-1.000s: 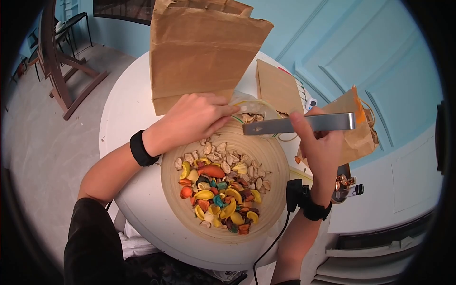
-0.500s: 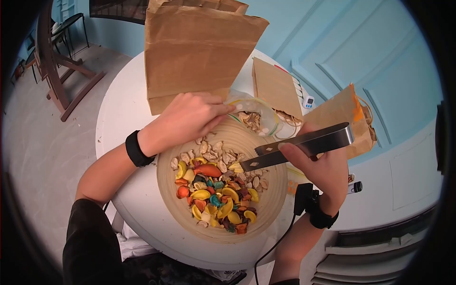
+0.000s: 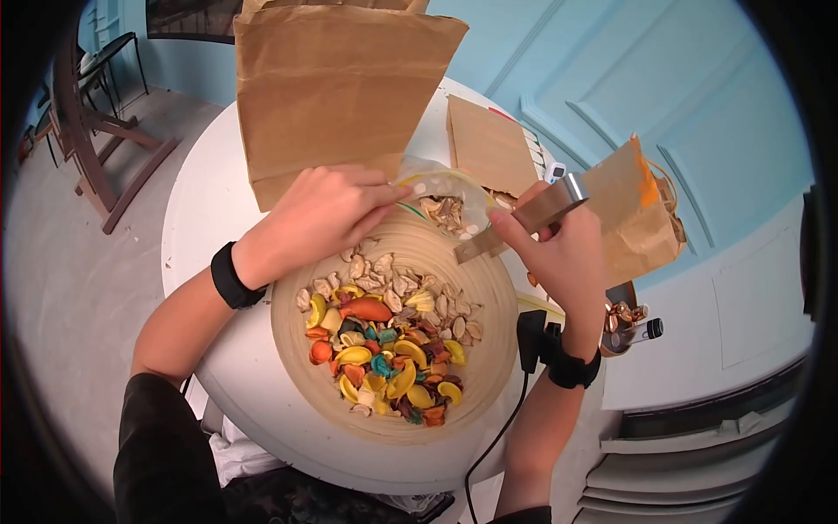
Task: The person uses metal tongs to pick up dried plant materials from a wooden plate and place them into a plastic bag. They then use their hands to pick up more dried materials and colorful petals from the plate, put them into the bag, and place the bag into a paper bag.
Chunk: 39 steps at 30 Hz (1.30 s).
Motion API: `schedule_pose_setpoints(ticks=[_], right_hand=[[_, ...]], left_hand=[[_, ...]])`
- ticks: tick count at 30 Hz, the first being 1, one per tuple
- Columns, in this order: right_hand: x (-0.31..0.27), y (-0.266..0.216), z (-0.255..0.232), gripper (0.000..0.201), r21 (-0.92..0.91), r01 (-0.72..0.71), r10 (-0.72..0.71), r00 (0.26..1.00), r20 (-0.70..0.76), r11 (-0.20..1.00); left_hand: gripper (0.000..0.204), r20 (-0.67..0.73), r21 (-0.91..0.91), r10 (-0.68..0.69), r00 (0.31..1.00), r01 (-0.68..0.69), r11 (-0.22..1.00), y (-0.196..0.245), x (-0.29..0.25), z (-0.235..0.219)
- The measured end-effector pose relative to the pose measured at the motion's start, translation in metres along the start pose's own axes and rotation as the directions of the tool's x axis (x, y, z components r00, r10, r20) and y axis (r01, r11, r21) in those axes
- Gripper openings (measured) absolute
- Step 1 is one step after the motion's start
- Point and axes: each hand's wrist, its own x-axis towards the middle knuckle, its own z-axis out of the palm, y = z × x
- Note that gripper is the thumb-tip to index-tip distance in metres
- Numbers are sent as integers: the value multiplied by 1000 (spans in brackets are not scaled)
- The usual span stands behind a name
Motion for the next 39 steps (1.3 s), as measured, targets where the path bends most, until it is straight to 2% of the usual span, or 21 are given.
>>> schedule_pose_setpoints(ticks=[3,9,18,21,24,30,33,39], right_hand=[[0,-6,6,43,86,4,-2,1000,-31,996],[0,-9,6,47,-16,44,-44,999,27,999],[-3,-7,4,45,13,133,-133,987,91,991],[-3,-9,4,45,22,121,-122,987,101,992],[-3,-9,6,45,33,51,-54,995,89,998],[-3,-11,8,49,81,37,-46,992,116,996],[-3,-11,7,51,88,-33,21,990,140,996],[0,-10,6,55,72,-58,48,989,137,996]], left_hand=[[37,12,2,-10,1000,10,1000,0,0,0],[37,5,-9,-8,1000,8,1000,1,-2,1],[38,20,0,-14,1000,14,1000,1,-2,0],[37,24,-1,-16,1000,16,1000,2,-2,-1],[37,24,-1,-12,1000,12,1000,2,-1,-1],[36,18,-1,-3,1000,3,1000,1,-2,0],[36,9,-1,6,1000,-6,1000,0,-2,1],[35,9,3,6,1000,-6,1000,2,-2,0]])
